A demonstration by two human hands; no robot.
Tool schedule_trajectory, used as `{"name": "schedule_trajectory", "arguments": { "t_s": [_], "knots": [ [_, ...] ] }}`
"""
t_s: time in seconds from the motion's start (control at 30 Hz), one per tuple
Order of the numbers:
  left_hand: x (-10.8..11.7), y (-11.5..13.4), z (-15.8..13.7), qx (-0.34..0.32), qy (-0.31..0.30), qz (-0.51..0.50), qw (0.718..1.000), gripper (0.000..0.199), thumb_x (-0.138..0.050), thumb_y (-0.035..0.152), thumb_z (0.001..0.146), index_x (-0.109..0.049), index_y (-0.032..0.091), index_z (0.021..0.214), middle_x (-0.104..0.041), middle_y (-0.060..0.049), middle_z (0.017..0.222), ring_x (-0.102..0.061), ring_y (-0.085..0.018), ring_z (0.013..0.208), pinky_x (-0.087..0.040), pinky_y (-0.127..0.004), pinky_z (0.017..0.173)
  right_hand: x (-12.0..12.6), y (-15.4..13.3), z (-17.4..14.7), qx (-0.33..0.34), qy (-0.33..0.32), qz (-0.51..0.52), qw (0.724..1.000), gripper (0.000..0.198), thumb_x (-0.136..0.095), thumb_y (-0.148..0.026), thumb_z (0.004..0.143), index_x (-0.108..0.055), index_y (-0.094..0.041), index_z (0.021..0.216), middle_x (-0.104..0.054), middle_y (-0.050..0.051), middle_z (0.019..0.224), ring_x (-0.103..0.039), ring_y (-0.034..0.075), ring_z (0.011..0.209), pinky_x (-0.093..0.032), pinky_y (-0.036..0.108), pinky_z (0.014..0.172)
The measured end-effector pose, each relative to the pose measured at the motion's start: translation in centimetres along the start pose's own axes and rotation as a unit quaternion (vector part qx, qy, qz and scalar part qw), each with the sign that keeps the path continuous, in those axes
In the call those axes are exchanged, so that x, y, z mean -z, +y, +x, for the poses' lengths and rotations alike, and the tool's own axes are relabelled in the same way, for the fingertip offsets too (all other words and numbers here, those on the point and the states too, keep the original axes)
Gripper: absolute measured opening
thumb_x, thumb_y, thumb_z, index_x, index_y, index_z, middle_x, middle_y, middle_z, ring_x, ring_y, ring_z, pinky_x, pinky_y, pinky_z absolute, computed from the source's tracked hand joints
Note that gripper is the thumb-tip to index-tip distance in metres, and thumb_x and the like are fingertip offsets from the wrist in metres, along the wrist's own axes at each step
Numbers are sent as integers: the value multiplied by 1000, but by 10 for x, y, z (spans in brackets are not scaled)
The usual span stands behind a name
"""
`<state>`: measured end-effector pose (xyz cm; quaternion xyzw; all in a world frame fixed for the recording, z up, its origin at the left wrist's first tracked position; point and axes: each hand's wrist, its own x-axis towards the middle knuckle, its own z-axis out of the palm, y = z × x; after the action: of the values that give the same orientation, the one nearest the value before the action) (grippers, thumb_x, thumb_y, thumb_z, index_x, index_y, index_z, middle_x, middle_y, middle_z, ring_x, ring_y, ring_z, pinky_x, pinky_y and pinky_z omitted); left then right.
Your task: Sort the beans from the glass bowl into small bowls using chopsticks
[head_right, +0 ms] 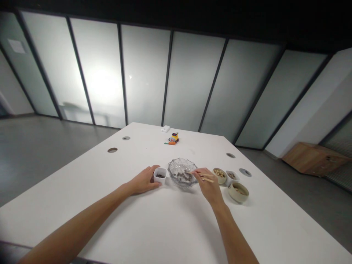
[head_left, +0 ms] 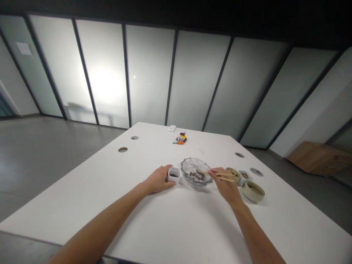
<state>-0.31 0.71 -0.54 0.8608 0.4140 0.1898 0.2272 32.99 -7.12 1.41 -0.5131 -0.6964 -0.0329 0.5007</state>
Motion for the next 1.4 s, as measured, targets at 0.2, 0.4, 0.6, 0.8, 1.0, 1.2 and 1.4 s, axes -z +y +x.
{"name": "schedule_trajectory", "arguments": {
  "t_s": [0.2,0.4,0.6,0.8,1.0,1.2,1.4],
  "knots": [
    [1,0,0,1,-1,1,1000,70,-80,48,91,-58,23,152,-74,-16,138,-70,-41,129,-55,-51,109,-7,-2,-3,-27,-12,18,999,66,-55,-80,107,-82,-24,86,-83,13,87,-79,29,79,-64,43,74],
    [0,-1,1,-1,3,-3,1000,69,-80,49,91,-59,24,152,-75,-16,136,-70,-40,128,-55,-50,109,-6,-1,-4,-20,4,15,1000,63,-57,-78,108,-82,-24,87,-82,12,86,-78,29,80,-64,43,76],
    [-1,-1,1,-2,1,6,1000,71,-80,49,91,-58,22,153,-75,-16,134,-70,-41,128,-56,-51,108,-8,1,-5,-12,8,21,1000,61,-59,-76,108,-82,-23,88,-81,11,87,-77,28,80,-64,42,75],
    [-1,-1,1,2,1,2,1000,70,-80,50,91,-58,24,152,-75,-15,135,-71,-40,128,-56,-51,109,-10,-2,-6,-18,5,30,999,63,-59,-78,107,-83,-23,86,-80,10,85,-76,27,78,-64,40,74],
    [-1,0,1,3,-4,1,1000,74,-80,49,91,-56,23,156,-73,-18,139,-69,-41,131,-55,-52,112,-12,1,-6,-19,2,48,999,59,-62,-76,107,-82,-25,87,-80,10,85,-76,27,78,-65,41,76],
    [-1,-1,1,-4,-4,5,1000,76,-79,48,91,-54,22,158,-72,-18,143,-68,-41,135,-53,-51,115,-16,5,-11,-7,-2,49,999,56,-61,-73,109,-80,-25,88,-79,9,87,-75,27,80,-65,42,77],
    [-3,-3,0,-7,-5,-4,1000,72,-80,47,91,-56,24,155,-73,-16,141,-68,-41,133,-54,-51,113,-15,7,-14,3,-7,50,999,47,-65,-64,110,-81,-25,90,-78,9,88,-75,26,80,-64,41,77]
  ]
}}
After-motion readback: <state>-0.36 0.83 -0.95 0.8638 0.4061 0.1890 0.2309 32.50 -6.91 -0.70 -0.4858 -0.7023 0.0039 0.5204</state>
